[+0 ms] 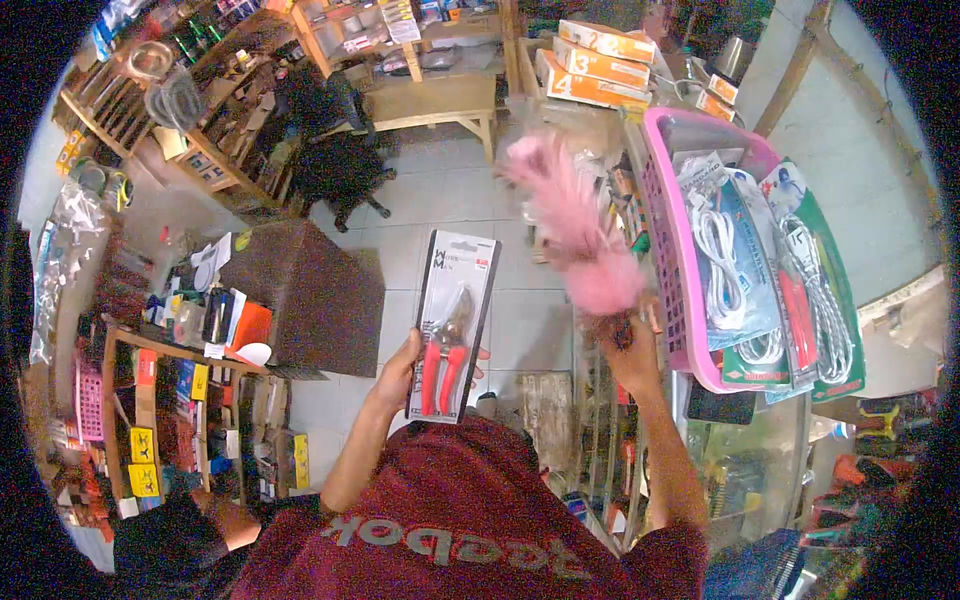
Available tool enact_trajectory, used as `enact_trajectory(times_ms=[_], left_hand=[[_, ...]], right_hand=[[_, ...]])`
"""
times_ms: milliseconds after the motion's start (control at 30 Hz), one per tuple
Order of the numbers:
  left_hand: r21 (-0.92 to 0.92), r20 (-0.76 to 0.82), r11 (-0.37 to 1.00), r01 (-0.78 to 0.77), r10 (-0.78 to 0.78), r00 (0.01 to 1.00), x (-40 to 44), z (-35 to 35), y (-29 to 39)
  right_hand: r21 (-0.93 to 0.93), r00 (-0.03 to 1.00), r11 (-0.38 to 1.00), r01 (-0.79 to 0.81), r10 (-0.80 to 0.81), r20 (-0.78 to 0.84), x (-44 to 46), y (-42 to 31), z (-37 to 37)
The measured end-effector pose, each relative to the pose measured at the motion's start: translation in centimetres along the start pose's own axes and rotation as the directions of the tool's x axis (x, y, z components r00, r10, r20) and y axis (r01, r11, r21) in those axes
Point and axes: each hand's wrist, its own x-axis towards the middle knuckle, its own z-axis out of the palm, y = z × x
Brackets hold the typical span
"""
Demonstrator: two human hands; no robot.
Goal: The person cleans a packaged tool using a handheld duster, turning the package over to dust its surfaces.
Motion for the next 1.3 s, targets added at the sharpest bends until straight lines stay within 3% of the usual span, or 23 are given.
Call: enact_trajectory(times_ms=[67,167,267,333,367,467,533,600,667,700,733,800,833,867,900,933,1000,1033,1067,1100,1200,1267,1300], left_hand=[[-0.031,0.043,0.999,0.021,-0.019,0.999,0.7,-0.4,0.1],[0.048,0.081,0.999,0.007,-0.011,0.997,1.8,-1.1,-0.2],[0.073,0.112,0.997,-0.029,0.021,0.993,2.1,-1.4,-0.1],[0.285,-0.002,0.952,0.111,-0.115,0.993,0.8,-3.9,0.2],[0.374,-0.072,0.908,0.190,-0.175,0.982,0.2,-3.9,0.7],[0.191,-0.085,0.981,0.018,-0.002,0.996,0.8,-1.0,0.8],[0.068,0.020,0.995,0.080,-0.081,0.996,0.9,-1.0,1.0],[-0.028,0.066,0.995,0.100,-0.098,0.993,0.9,-0.9,0.4],[0.025,0.013,0.996,0.083,-0.083,0.996,0.9,-1.5,-0.3],[0.094,-0.037,0.994,0.051,-0.048,0.998,0.8,-2.4,-1.0],[0.166,-0.084,0.986,0.021,-0.007,0.996,0.9,-3.8,-1.8],[-0.338,-0.156,0.936,0.101,-0.161,0.974,1.4,-3.3,-1.1],[-0.211,-0.032,0.971,0.114,-0.123,0.992,1.0,-3.0,-0.5],[-0.080,0.097,0.991,0.107,-0.099,0.990,1.1,-1.6,0.8],[-0.091,0.088,0.990,0.110,-0.102,0.991,1.2,-1.5,0.6],[-0.081,0.087,0.990,0.114,-0.107,0.990,1.3,-1.6,0.7],[-0.057,0.087,0.991,0.118,-0.113,0.990,1.7,-1.8,1.0],[-0.087,-0.031,0.990,0.110,-0.113,0.993,1.9,-1.7,1.0],[-0.115,-0.148,0.988,0.100,-0.117,0.982,2.2,-1.5,0.8],[-0.142,-0.262,0.986,0.086,-0.121,0.957,2.4,-1.4,0.7],[0.302,-0.258,0.953,0.023,0.059,0.964,3.1,-1.9,0.9],[0.250,-0.108,0.968,0.008,0.020,0.994,3.9,-1.7,1.1],[0.227,-0.030,0.974,0.006,0.000,1.000,4.2,-1.7,1.4]], right_hand=[[0.279,1.000,0.960,0.015,-0.018,0.010,-0.4,1.8,-0.1],[-0.103,0.937,0.933,0.346,-0.349,-0.009,-1.0,2.6,-0.1],[-0.166,0.935,0.951,0.259,-0.204,0.290,-0.4,0.7,-0.5],[-0.156,0.847,0.919,0.364,-0.257,0.465,-0.1,2.6,-1.0],[-0.210,0.853,0.924,0.319,-0.183,0.489,-0.3,2.2,-1.1],[-0.252,0.892,0.949,0.191,-0.060,0.448,0.0,0.1,-1.4],[-0.109,0.951,0.991,0.075,-0.038,0.306,-0.3,-0.1,-1.0],[-0.052,0.922,0.995,0.085,-0.059,0.382,-0.3,4.6,-1.2],[0.002,0.883,0.979,0.205,-0.186,0.431,-0.5,3.6,-0.8],[-0.081,0.803,0.981,0.179,-0.098,0.588,-0.7,0.0,-1.0],[-0.180,0.816,0.971,0.156,-0.024,0.577,-0.7,-1.0,-0.8],[-0.373,0.835,0.922,0.108,0.120,0.538,-0.6,-1.9,-0.4],[-0.027,0.875,1.000,-0.002,0.015,0.484,-0.4,0.2,-0.2],[0.329,0.918,0.941,-0.081,-0.059,0.393,0.1,4.0,0.2],[0.520,0.935,0.828,-0.209,0.014,0.355,0.1,4.6,0.4],[0.695,0.946,0.658,-0.290,0.086,0.313,0.1,5.2,0.6],[0.747,0.817,0.362,-0.558,0.399,0.416,0.0,1.7,0.6],[0.298,0.847,0.850,-0.435,0.274,0.456,0.2,1.1,0.1],[-0.244,0.815,0.968,-0.054,0.184,0.549,0.3,0.7,-0.5],[-0.629,0.736,0.662,0.406,0.171,0.655,0.4,0.8,-1.0],[-0.241,0.930,0.963,0.120,-0.024,0.368,-0.1,4.6,-1.0],[-0.231,0.967,0.948,0.221,-0.181,0.182,-0.1,4.2,-1.1],[-0.260,0.959,0.937,0.236,-0.180,0.221,-0.1,3.4,-1.1]])
